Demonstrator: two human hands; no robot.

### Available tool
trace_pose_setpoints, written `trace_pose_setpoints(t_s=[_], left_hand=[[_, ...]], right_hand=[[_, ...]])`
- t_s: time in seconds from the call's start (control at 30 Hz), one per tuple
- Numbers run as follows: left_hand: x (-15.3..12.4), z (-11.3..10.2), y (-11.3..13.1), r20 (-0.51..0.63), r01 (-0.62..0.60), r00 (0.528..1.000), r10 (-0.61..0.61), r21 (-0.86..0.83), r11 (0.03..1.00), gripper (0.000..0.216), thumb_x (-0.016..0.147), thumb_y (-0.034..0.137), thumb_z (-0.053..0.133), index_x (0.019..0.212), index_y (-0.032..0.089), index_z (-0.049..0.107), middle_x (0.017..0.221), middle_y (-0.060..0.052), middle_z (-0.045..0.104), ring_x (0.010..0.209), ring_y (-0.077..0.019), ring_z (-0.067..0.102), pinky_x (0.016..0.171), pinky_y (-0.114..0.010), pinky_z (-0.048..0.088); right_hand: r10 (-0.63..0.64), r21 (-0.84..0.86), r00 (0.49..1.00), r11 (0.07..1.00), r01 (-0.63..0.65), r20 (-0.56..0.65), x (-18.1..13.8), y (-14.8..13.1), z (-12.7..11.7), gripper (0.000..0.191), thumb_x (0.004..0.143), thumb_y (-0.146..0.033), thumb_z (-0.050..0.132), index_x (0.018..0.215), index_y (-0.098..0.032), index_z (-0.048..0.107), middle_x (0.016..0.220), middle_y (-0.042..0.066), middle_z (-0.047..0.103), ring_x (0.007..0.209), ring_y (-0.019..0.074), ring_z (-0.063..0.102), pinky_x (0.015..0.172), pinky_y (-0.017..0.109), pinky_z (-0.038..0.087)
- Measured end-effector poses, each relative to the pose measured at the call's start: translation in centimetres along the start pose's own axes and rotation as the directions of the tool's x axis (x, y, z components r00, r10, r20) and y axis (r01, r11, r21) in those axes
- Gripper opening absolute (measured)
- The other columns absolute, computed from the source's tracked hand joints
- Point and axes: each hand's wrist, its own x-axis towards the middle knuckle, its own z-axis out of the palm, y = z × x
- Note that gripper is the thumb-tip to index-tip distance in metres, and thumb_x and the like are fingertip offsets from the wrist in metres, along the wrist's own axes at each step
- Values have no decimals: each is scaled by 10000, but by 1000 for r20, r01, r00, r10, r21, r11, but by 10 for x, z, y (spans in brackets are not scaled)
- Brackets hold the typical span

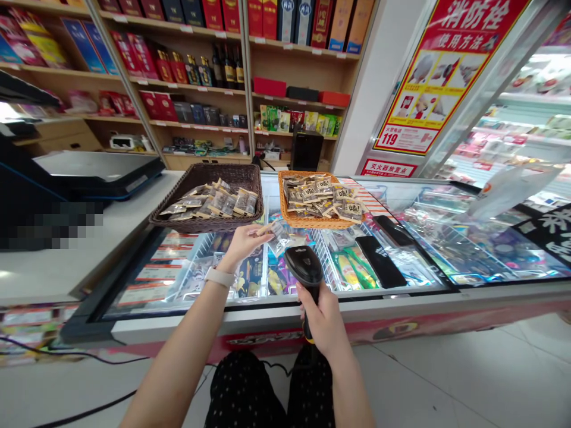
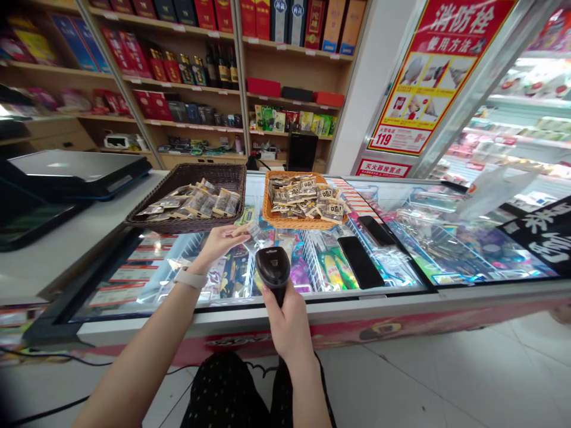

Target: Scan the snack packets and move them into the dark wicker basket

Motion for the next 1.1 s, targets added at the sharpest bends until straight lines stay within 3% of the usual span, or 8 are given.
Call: trace_pose_setpoints(t_s=[0.23, 0.47, 0.7, 0.9, 1.1], left_hand=[[-3, 3, 0, -72, -8, 997, 6, -20, 1000, 405, 753, 547, 784, 762, 142, 801, 648, -46, 674, 482, -103, 453, 476, -246, 345], [-4, 5, 2, -89, 2, 996, -8, -64, 998, 418, 738, 555, 791, 733, 137, 776, 566, -14, 587, 463, -104, 448, 463, -238, 315], [-4, 6, 4, -90, -2, 996, -3, -56, 998, 443, 739, 575, 779, 753, 131, 776, 606, -22, 601, 487, -102, 459, 472, -233, 314], [-2, 6, 4, -89, -9, 996, 4, -56, 998, 446, 725, 573, 793, 644, 141, 715, 534, 0, 527, 472, -99, 445, 465, -228, 286], [-3, 8, 3, -164, -32, 986, 13, -111, 993, 399, 717, 521, 818, 822, 137, 785, 670, -34, 664, 496, -110, 505, 449, -229, 380]], right_hand=[[61, -79, 994, 995, -54, 88, -5, 1, 7, 450, 968, -561, 537, 1087, -156, 693, 854, 103, 751, 758, 273, 719, 562, 288, 494], [10, -100, 998, 995, -4, 65, -10, 4, 23, 426, 995, -516, 527, 1140, -157, 706, 835, 101, 749, 883, 312, 733, 593, 298, 491], [15, -90, 997, 996, -8, 82, -10, 3, 21, 478, 1008, -543, 496, 1173, -144, 699, 804, 105, 734, 807, 302, 728, 582, 310, 507], [38, -98, 997, 995, -31, 73, -10, 4, 19, 499, 1000, -569, 498, 1139, -140, 711, 765, 104, 733, 738, 296, 725, 546, 310, 511], [29, -40, 998, 999, -27, 49, -11, 4, 21, 483, 988, -571, 523, 1128, -149, 711, 792, 96, 727, 664, 253, 683, 524, 298, 509]])
